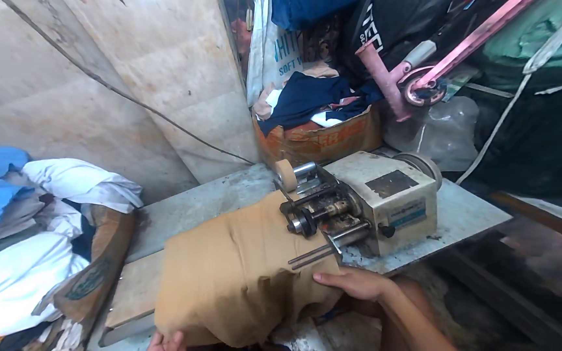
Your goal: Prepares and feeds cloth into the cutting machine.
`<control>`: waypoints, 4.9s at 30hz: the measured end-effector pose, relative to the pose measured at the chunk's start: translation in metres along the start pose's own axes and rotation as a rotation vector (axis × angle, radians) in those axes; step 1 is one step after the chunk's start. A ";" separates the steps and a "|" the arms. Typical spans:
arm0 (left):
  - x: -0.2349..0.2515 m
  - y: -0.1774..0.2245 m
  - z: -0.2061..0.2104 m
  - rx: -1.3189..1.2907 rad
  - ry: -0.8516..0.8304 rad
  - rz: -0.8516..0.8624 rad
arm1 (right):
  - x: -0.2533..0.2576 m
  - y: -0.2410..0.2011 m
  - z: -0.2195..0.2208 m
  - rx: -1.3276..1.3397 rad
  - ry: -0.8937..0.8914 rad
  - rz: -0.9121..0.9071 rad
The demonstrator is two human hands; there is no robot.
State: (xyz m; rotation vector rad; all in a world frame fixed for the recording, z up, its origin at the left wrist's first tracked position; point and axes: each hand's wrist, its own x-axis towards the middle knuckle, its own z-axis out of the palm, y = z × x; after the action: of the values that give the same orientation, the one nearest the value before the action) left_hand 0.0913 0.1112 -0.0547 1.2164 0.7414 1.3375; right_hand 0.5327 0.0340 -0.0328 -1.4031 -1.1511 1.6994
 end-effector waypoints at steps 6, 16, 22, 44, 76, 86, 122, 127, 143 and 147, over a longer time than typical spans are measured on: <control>-0.006 0.000 -0.002 0.027 -0.078 -0.027 | -0.002 -0.003 0.002 -0.010 0.029 0.014; -0.001 -0.003 -0.011 -0.048 -0.095 0.017 | 0.001 0.000 0.000 -0.013 0.008 -0.009; -0.006 -0.002 0.007 0.048 -0.068 -0.035 | -0.001 -0.002 -0.001 0.002 -0.005 -0.027; -0.006 -0.004 -0.003 0.160 -0.016 -0.072 | 0.000 0.003 -0.003 0.063 -0.016 -0.058; -0.004 -0.002 -0.009 0.048 -0.015 0.029 | -0.001 0.000 -0.001 0.052 0.005 -0.041; -0.003 -0.004 -0.008 0.046 0.062 0.078 | -0.003 -0.003 0.001 -0.006 0.008 -0.020; -0.005 0.001 0.005 0.168 -0.081 -0.130 | 0.000 -0.004 0.003 -0.008 0.010 0.005; 0.000 -0.009 -0.010 -0.006 -0.073 -0.040 | 0.001 0.001 0.003 -0.004 0.022 -0.005; -0.001 -0.005 -0.008 -0.017 -0.072 -0.026 | 0.000 0.002 0.002 0.032 0.009 -0.012; -0.007 0.001 0.006 0.167 -0.073 -0.139 | 0.001 0.001 0.002 0.023 0.019 -0.011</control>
State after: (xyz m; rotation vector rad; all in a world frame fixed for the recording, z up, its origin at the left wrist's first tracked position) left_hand 0.0954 0.1026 -0.0539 1.3133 0.8827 1.1287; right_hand 0.5303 0.0342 -0.0336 -1.3943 -1.1234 1.6826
